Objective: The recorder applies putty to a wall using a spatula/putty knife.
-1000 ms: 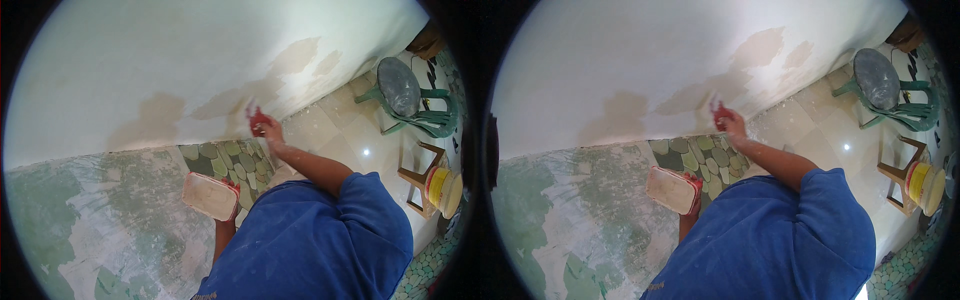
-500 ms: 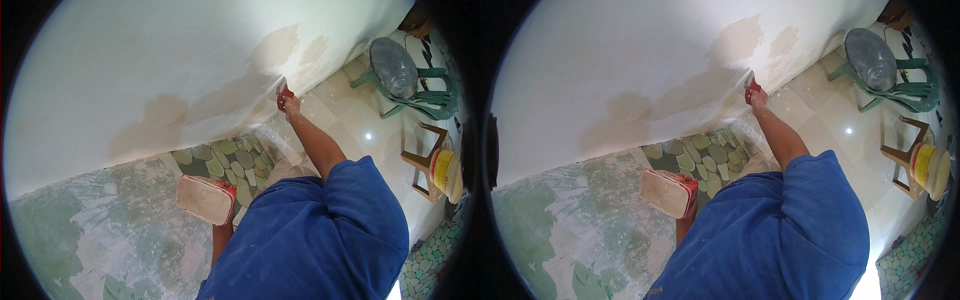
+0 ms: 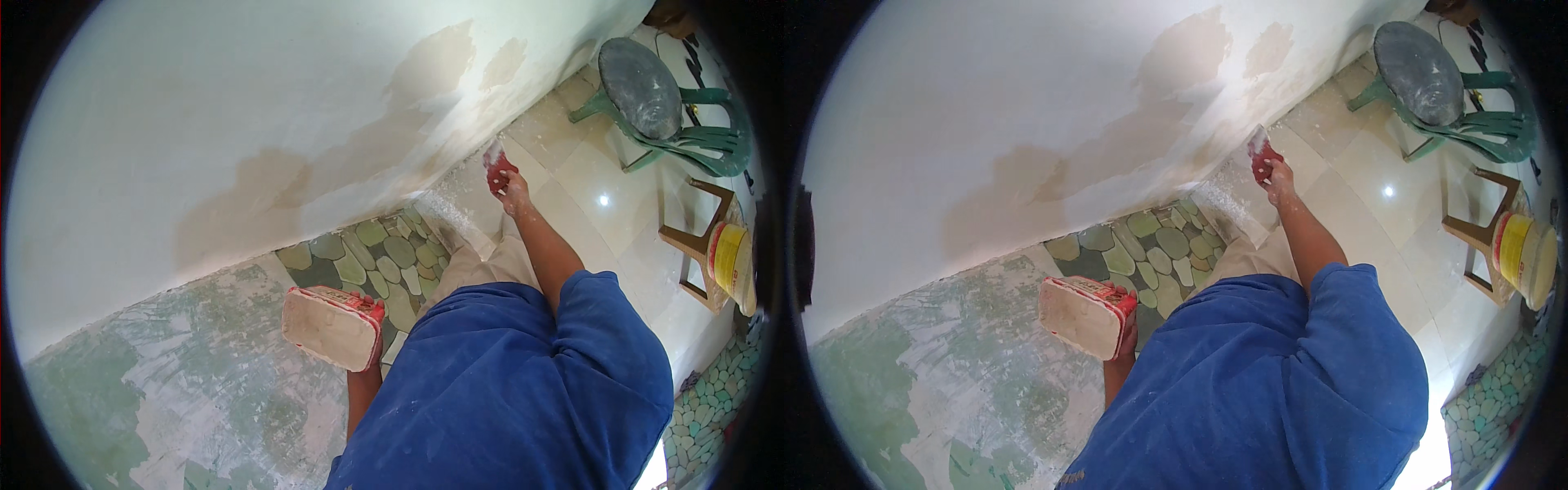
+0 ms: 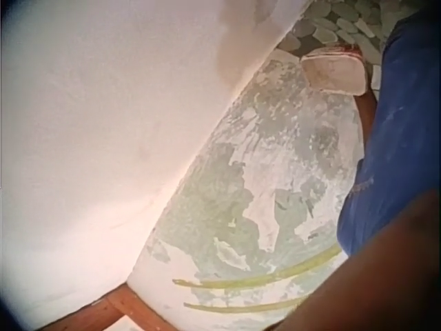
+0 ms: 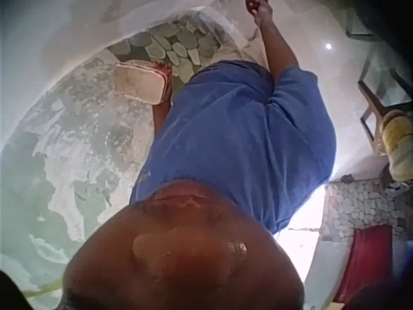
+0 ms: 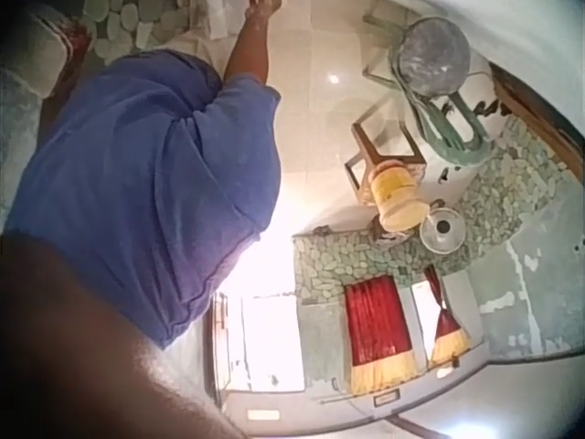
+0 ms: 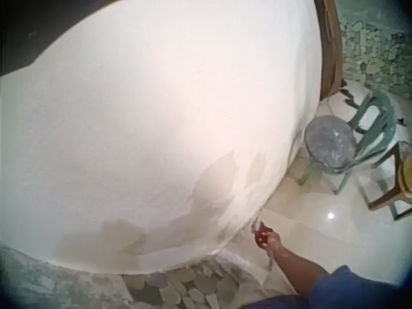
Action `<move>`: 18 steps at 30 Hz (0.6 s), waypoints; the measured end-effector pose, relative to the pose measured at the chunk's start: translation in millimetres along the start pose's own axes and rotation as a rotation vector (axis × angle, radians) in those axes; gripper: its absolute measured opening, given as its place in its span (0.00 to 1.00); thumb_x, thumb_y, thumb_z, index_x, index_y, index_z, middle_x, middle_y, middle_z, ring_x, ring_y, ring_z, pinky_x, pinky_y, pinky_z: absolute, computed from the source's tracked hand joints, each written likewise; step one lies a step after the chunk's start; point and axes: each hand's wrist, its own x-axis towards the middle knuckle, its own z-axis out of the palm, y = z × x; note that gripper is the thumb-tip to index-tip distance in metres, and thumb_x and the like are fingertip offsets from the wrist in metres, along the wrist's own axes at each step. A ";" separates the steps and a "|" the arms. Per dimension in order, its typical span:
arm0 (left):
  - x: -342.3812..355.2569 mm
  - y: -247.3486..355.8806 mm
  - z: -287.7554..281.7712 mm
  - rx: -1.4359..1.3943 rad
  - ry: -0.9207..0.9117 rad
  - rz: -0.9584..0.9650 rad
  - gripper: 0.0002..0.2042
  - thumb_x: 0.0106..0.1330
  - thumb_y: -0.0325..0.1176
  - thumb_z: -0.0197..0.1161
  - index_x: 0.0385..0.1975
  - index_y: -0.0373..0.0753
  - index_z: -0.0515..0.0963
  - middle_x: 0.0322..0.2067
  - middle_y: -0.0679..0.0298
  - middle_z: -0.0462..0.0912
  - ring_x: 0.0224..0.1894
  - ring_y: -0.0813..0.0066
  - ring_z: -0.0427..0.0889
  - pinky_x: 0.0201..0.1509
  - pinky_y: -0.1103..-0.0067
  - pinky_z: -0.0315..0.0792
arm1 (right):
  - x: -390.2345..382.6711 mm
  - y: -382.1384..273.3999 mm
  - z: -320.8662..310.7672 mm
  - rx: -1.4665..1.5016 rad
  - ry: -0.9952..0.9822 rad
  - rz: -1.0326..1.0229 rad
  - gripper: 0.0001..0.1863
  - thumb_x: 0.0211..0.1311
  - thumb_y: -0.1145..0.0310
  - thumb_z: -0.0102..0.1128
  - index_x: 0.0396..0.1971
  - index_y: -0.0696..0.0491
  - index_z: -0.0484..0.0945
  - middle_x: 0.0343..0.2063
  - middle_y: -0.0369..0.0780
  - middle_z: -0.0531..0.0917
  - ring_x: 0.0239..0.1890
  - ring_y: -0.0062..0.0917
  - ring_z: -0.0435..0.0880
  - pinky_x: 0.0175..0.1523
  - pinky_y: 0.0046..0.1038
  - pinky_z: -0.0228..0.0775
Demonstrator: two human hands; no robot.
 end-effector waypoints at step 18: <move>17.8 7.0 -13.3 -0.124 -0.048 -0.052 0.23 0.67 0.47 0.48 0.57 0.40 0.65 0.52 0.55 0.72 0.50 0.55 0.73 0.63 0.54 0.59 | -0.3 -24.9 67.3 -0.131 0.025 -0.355 0.11 0.54 0.73 0.48 0.38 0.56 0.74 0.23 0.36 0.79 0.21 0.20 0.76 0.25 0.23 0.71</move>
